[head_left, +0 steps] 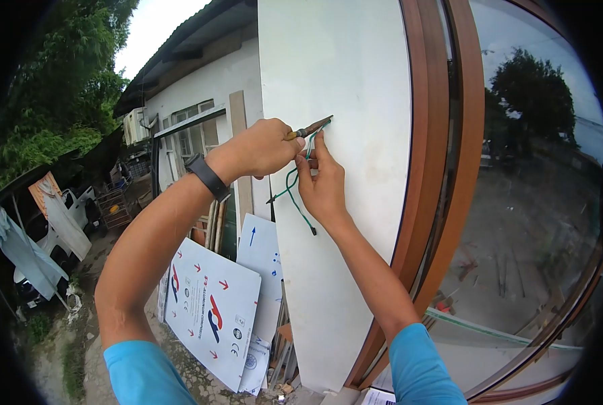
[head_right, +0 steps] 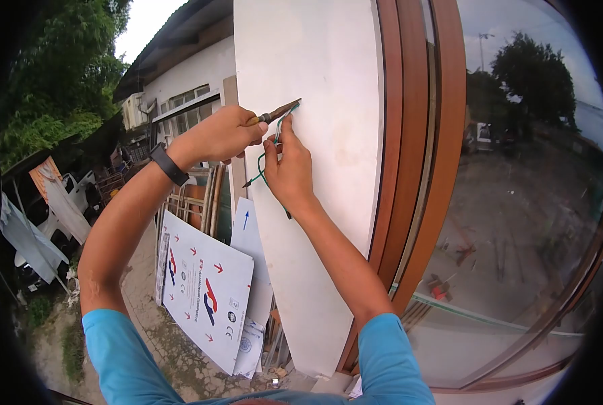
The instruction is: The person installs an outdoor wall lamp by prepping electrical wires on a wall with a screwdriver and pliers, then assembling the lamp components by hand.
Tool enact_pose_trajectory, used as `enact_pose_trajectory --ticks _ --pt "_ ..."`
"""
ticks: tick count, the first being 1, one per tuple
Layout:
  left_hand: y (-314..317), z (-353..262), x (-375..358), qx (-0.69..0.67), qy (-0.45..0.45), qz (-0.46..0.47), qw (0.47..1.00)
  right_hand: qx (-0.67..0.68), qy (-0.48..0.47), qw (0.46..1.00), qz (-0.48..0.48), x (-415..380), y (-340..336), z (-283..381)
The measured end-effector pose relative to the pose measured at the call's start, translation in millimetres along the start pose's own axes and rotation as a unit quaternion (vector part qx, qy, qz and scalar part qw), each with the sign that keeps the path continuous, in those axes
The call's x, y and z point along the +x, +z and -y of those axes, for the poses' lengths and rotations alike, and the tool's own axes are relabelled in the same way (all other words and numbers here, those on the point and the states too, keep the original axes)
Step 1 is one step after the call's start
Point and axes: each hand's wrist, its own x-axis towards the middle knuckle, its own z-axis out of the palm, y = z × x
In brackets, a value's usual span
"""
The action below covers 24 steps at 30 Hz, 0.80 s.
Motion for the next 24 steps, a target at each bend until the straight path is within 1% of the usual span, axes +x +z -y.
enact_pose_trajectory --ticks 3,5,8,13,17,20,23,24 --pt "25.7 20.6 11.7 -0.033 0.058 -0.058 0.996 -0.006 -0.006 1.000 -0.001 -2.3 -1.8 -1.3" --pt "32.1 27.7 14.2 -0.037 0.068 -0.068 0.995 -0.009 -0.022 1.000 -0.012 -13.6 -6.7 -2.2" --pt "40.0 31.2 16.2 -0.046 0.083 -0.089 0.992 -0.008 -0.019 0.999 -0.037 -29.8 -13.8 1.2" --pt "53.6 38.7 20.1 -0.055 0.094 -0.140 0.984 0.047 0.031 0.998 -0.036 -39.6 -12.9 0.1" --pt "23.4 26.4 14.1 -0.068 0.032 -0.070 0.995 0.087 0.063 0.994 -0.023 -39.0 -11.4 -2.4" --pt "-14.1 -1.1 7.7 -0.063 -0.032 -0.005 0.997 0.085 0.075 0.992 -0.054 -40.8 -19.1 -7.1" --pt "-4.2 17.8 9.7 -0.231 -0.046 0.041 0.971 0.129 0.096 0.986 -0.054 -46.4 -35.0 -10.9" --pt "6.2 21.0 3.8 -0.285 -0.049 0.038 0.957 0.133 0.097 0.985 -0.049 -49.2 -38.7 -13.0"
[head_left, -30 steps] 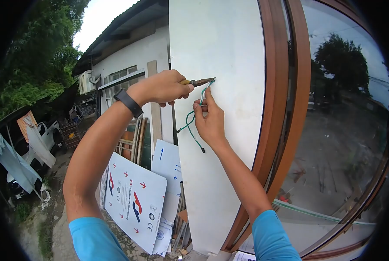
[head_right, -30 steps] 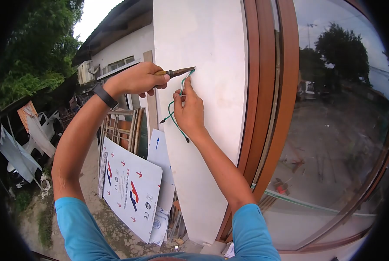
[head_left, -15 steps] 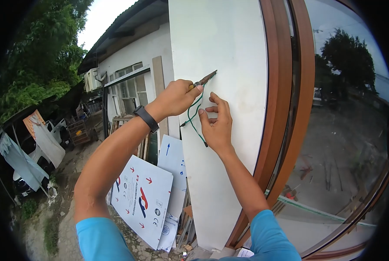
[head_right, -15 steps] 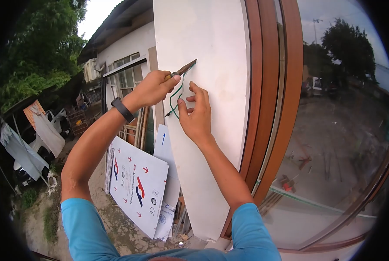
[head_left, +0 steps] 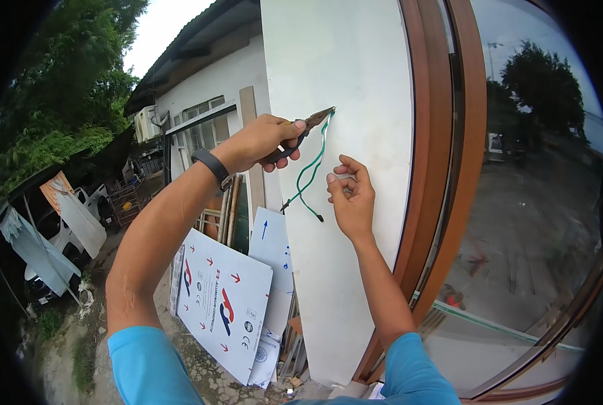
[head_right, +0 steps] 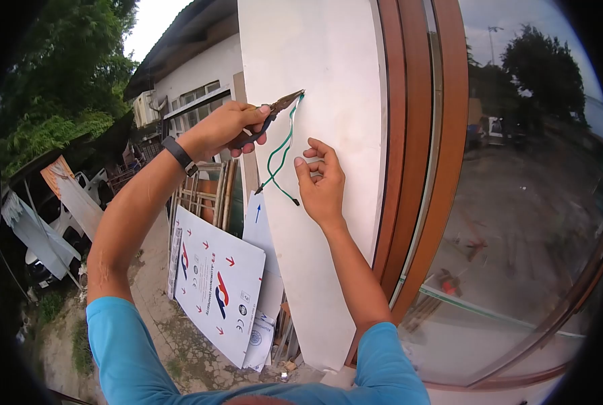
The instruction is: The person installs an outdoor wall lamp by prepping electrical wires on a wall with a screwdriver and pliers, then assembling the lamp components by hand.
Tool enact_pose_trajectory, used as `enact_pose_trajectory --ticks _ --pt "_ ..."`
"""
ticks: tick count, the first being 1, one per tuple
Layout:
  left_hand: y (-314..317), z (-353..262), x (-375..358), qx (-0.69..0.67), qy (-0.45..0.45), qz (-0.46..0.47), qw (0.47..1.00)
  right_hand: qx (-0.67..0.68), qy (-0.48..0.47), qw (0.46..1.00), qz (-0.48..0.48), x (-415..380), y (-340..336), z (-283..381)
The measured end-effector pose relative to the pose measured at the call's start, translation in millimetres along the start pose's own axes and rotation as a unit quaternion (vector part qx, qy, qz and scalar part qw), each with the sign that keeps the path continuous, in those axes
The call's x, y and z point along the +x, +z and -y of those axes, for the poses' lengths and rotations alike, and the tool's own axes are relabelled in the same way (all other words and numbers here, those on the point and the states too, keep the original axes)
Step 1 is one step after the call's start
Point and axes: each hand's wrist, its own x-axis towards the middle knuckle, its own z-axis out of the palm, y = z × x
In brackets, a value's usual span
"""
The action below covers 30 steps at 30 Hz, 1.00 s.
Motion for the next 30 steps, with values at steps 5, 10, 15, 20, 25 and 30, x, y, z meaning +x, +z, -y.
enact_pose_trajectory --ticks 5,10,15,20,25,30 --pt "-4.7 8.0 7.3 0.240 0.128 -0.095 0.958 -0.079 -0.025 0.995 0.053 1.2 -17.1 9.5" --pt "-11.4 -20.2 -2.1 0.451 0.146 -0.091 0.876 -0.153 -0.098 0.980 0.076 21.3 16.5 12.7" --pt "-24.0 -25.4 5.2 0.545 0.193 -0.083 0.812 -0.186 -0.053 0.977 0.085 42.6 48.2 2.1" --pt "-35.7 -38.0 27.1 0.612 0.244 -0.069 0.750 -0.182 -0.051 0.979 0.075 51.9 58.3 -2.2" --pt "-45.3 -51.1 37.4 0.601 0.263 -0.017 0.754 -0.180 -0.061 0.979 0.071 52.0 53.7 -7.7" --pt "-45.7 -72.8 27.3 0.663 0.202 -0.022 0.721 -0.120 -0.080 0.987 0.073 52.8 47.4 -16.0"
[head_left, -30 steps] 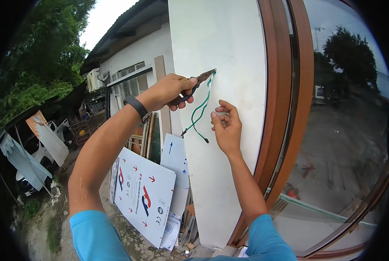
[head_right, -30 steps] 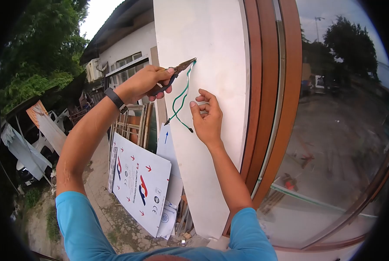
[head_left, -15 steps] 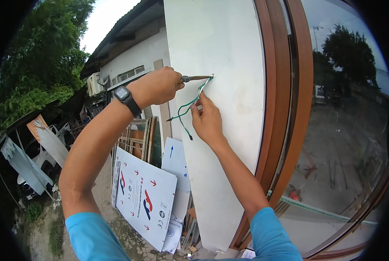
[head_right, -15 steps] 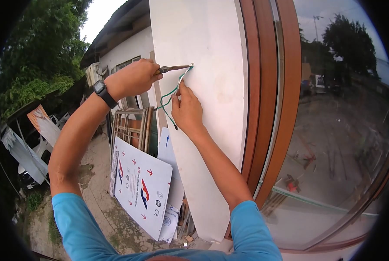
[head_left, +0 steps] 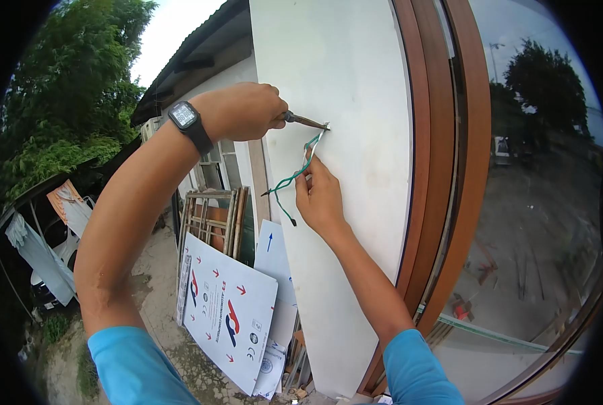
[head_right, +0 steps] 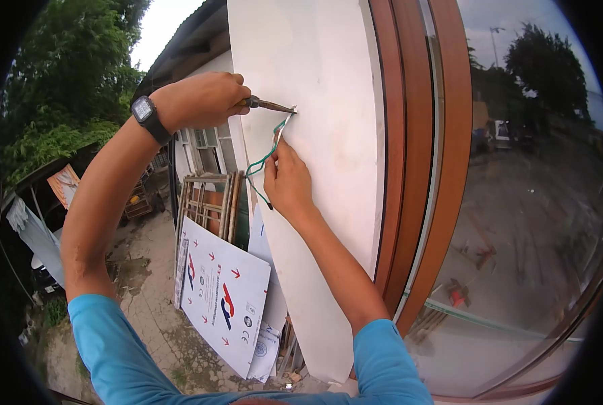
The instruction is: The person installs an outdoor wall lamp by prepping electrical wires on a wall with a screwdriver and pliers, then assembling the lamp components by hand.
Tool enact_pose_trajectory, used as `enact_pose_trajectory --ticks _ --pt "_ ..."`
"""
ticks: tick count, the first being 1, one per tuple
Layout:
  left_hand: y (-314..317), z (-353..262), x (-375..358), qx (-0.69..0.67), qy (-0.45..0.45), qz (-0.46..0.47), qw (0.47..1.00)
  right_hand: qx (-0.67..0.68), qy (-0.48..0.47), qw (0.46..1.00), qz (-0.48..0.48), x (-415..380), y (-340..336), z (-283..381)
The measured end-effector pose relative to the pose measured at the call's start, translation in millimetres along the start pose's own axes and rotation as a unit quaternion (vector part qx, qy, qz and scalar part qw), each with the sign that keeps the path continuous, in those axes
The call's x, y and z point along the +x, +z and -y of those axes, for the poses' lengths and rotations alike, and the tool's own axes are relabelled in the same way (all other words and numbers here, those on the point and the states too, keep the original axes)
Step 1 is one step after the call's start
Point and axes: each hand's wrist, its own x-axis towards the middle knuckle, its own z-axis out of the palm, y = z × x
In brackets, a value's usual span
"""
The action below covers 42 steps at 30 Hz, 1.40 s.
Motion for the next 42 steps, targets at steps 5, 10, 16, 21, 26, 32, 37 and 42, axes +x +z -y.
enact_pose_trajectory --ticks 5,10,16,21,26,32,37,42 --pt "-8.0 -9.8 -34.3 0.014 -0.024 -0.050 0.998 0.185 0.005 0.976 -0.113 -7.7 -2.9 13.4" --pt "11.5 -23.6 -22.1 0.060 -0.012 -0.059 0.996 0.006 -0.079 0.992 -0.097 7.2 20.1 5.6" --pt "24.5 -22.9 -17.3 0.092 -0.021 -0.064 0.994 -0.058 -0.056 0.994 -0.069 14.2 26.6 8.1" --pt "37.4 -20.1 -12.4 0.129 0.012 -0.110 0.986 -0.053 -0.058 0.995 -0.069 10.4 25.9 11.7" --pt "34.1 -8.8 -1.2 0.065 0.024 -0.087 0.994 -0.033 -0.038 0.998 -0.043 8.4 24.3 6.6" --pt "16.6 -13.8 0.4 0.048 0.009 -0.051 0.997 -0.011 -0.036 0.998 -0.047 8.2 17.9 10.7" --pt "17.8 -54.6 -21.2 0.063 0.003 -0.086 0.994 -0.088 -0.041 0.995 -0.032 9.2 25.8 0.7" --pt "19.5 -71.7 -25.1 -0.034 -0.017 -0.104 0.994 -0.015 -0.069 0.996 -0.058 -0.7 19.4 -4.5"
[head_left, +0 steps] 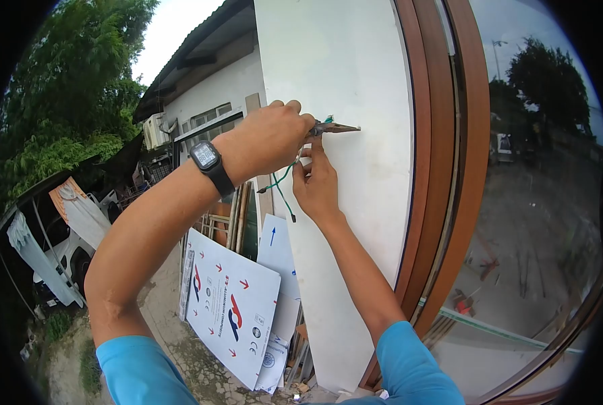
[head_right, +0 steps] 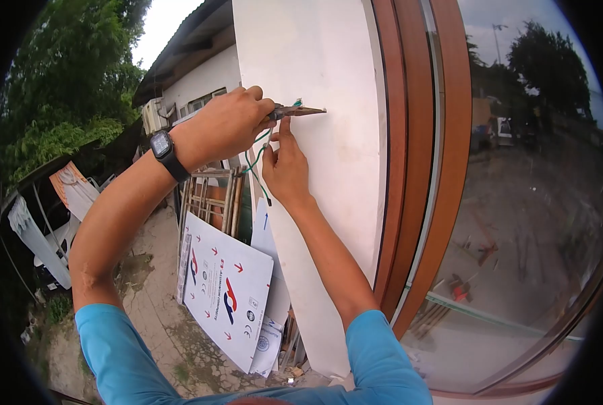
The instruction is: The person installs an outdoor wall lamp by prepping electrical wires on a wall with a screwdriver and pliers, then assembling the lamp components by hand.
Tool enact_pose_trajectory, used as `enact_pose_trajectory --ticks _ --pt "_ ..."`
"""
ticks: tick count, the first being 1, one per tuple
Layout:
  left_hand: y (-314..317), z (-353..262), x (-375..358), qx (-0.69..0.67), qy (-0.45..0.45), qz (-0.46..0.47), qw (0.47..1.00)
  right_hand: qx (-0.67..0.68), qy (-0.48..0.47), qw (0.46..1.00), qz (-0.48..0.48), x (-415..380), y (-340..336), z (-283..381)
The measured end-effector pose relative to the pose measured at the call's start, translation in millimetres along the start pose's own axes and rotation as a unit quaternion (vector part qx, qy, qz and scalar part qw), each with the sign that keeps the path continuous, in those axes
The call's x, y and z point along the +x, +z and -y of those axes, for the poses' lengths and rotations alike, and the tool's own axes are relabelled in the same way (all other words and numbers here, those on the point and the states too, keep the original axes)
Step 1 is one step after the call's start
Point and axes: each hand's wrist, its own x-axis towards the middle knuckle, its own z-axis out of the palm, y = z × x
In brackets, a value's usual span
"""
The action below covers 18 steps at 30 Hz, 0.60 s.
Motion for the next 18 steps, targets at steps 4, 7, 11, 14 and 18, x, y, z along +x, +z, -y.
enact_pose_trajectory --ticks 4,7,11,14,18 --pt "-2.1 34.6 -3.3 0.167 0.022 -0.029 0.985 0.015 0.041 0.998 0.055 4.7 -9.3 11.9" --pt "-6.8 35.9 6.1 0.252 0.033 -0.012 0.967 -0.019 0.029 0.998 0.052 12.1 -2.7 15.1" --pt "-7.9 30.3 13.3 0.290 0.043 -0.010 0.956 -0.030 0.066 0.996 0.058 12.0 5.3 26.4" --pt "-12.0 32.1 21.1 0.324 0.070 -0.021 0.943 -0.014 0.066 0.996 0.057 12.1 7.5 22.2" --pt "-17.0 40.1 40.0 0.329 0.122 -0.002 0.936 0.001 0.054 0.998 0.043 10.3 9.1 17.8"
